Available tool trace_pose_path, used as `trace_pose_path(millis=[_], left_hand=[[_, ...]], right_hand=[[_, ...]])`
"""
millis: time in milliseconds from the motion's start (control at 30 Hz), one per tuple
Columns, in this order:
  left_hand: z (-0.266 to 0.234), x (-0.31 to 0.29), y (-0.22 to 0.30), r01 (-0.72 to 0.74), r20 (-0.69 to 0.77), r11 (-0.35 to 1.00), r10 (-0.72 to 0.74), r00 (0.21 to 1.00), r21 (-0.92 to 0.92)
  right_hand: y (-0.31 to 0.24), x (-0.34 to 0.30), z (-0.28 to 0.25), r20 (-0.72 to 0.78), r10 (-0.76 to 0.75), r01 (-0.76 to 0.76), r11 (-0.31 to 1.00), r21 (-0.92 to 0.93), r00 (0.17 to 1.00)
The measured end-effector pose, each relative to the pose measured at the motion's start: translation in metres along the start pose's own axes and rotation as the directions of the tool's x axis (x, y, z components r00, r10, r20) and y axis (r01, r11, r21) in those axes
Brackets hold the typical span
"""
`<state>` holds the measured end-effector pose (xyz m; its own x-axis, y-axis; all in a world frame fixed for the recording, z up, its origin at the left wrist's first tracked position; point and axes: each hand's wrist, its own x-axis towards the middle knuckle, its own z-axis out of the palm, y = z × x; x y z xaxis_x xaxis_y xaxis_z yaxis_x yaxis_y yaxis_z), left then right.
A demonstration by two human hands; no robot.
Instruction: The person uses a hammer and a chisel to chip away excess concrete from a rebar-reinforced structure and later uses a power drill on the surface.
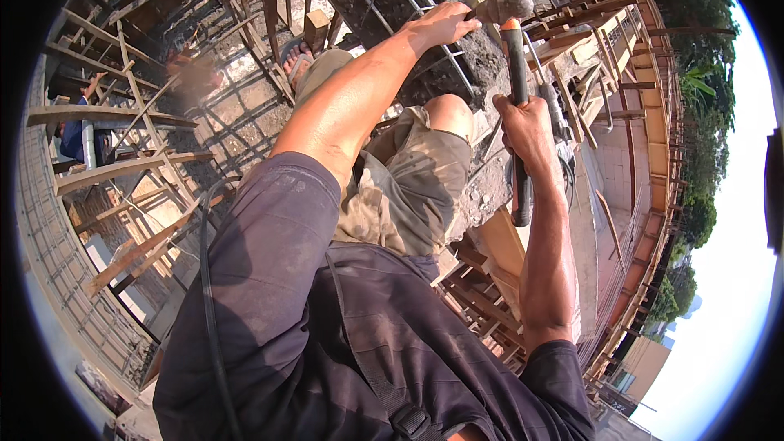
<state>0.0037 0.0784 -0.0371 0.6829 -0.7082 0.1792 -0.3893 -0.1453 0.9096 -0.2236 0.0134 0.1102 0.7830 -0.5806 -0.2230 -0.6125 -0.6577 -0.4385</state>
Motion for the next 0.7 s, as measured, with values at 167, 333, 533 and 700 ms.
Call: trace_pose_path(millis=[167, 333, 533, 700], left_hand=[[-0.008, 0.0, -0.022, 0.101, -0.173, 0.994, -0.095, 0.98, 0.03], [-0.009, -0.003, -0.023, 0.104, -0.122, 0.995, -0.103, 0.987, 0.003], [-0.005, -0.01, -0.006, 0.086, -0.091, 0.996, -0.087, 0.992, -0.013], [-0.007, -0.014, -0.009, 0.085, -0.093, 0.995, -0.09, 0.992, -0.059]], right_hand=[[-0.042, -0.05, -0.009, 0.053, -0.018, 0.002, 0.958, 0.286, 0.998], [-0.107, -0.096, -0.094, -0.346, -0.186, 0.364, 0.733, 0.574, 0.92], [-0.135, -0.077, -0.129, -0.696, -0.411, 0.807, 0.257, 0.532, 0.589], [-0.011, 0.003, -0.001, 0.003, -0.055, 0.056, 0.998, -0.03, 0.998]])
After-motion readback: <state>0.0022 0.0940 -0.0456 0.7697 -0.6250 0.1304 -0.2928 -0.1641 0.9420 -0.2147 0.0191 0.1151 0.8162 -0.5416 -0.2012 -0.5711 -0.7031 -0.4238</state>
